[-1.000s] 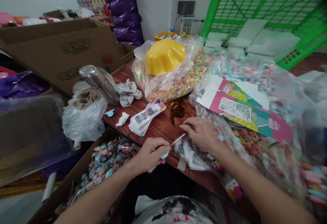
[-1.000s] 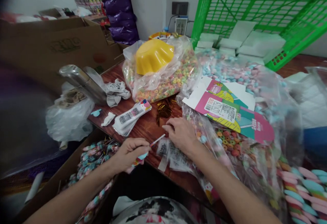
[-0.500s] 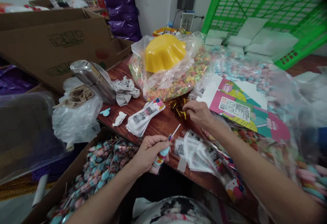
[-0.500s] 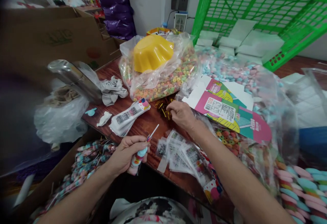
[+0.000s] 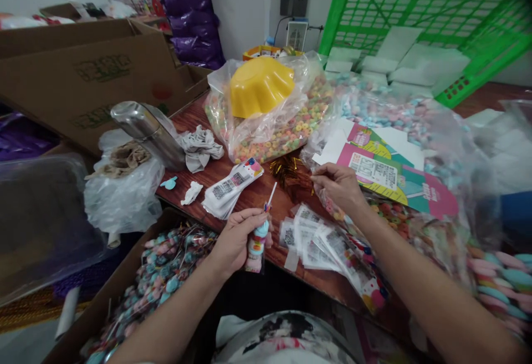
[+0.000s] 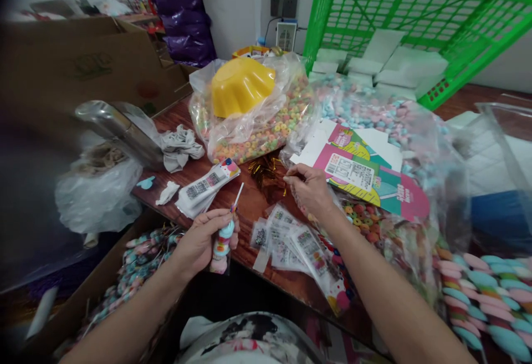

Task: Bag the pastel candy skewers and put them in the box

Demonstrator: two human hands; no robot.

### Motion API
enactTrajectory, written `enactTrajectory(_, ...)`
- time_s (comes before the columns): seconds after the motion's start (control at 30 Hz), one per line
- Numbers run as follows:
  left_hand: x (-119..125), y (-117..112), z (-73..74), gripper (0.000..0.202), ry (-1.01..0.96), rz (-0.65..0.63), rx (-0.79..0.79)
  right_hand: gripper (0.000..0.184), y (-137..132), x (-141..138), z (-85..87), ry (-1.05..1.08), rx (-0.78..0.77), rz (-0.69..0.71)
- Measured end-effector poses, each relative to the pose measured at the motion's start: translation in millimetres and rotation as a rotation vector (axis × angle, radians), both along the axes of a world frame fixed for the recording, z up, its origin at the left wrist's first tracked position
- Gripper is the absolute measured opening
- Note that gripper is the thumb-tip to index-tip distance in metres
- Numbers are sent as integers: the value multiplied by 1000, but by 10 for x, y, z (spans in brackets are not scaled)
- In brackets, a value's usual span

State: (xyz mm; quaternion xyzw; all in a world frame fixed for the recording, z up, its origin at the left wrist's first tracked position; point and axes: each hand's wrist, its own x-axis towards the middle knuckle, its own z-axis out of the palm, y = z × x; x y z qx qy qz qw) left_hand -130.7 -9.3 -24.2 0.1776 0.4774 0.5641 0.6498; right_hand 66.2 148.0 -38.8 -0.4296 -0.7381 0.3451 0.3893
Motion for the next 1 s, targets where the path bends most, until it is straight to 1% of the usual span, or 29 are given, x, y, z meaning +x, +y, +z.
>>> enactTrajectory(0.1, 79, 93, 45, 19, -77, -65, 18, 22, 29, -28, -31, 68, -73, -6)
enactTrajectory(0.17, 141, 166, 76, 19, -108, -101, 38, 23, 21, -50, -42, 81, -89, -10)
enactTrajectory(0.27, 240, 246, 116, 19, -123, -75, 47, 23, -9, -55, -32, 60, -79, -22)
enactTrajectory(0.37, 315, 261, 135, 20, -122, -54, 44, 42, -33, -17, 16, 24, -59, -37)
enactTrajectory(0.43, 336, 243, 134, 20, -126, -57, 39, 49, -39, 18, 45, 17, -63, -32)
enactTrajectory(0.5, 331, 219, 129, 20, -124, -53, 27, 46, -37, 48, 49, 33, -87, -20)
enactTrajectory(0.67, 286, 189, 107, 18, -128, -51, 30, 20, 7, 80, -33, 126, -167, -9)
enactTrajectory(0.73, 285, 191, 96, 17, -126, -39, 28, 17, 17, 80, -32, 162, -180, 9)
enactTrajectory(0.8, 295, 193, 86, 16, -121, -32, 34, 23, 11, 79, 23, 196, -180, 43)
enactTrajectory(0.9, 308, 190, 72, 16, -129, -33, 47, 40, -13, 91, 169, 240, -155, 119)
enactTrajectory(0.97, 302, 184, 61, 17, -135, -23, 45, 50, -15, 114, 246, 188, -64, 143)
enactTrajectory(1.0, 293, 179, 55, 17, -136, -16, 46, 51, -11, 129, 262, 129, -6, 134)
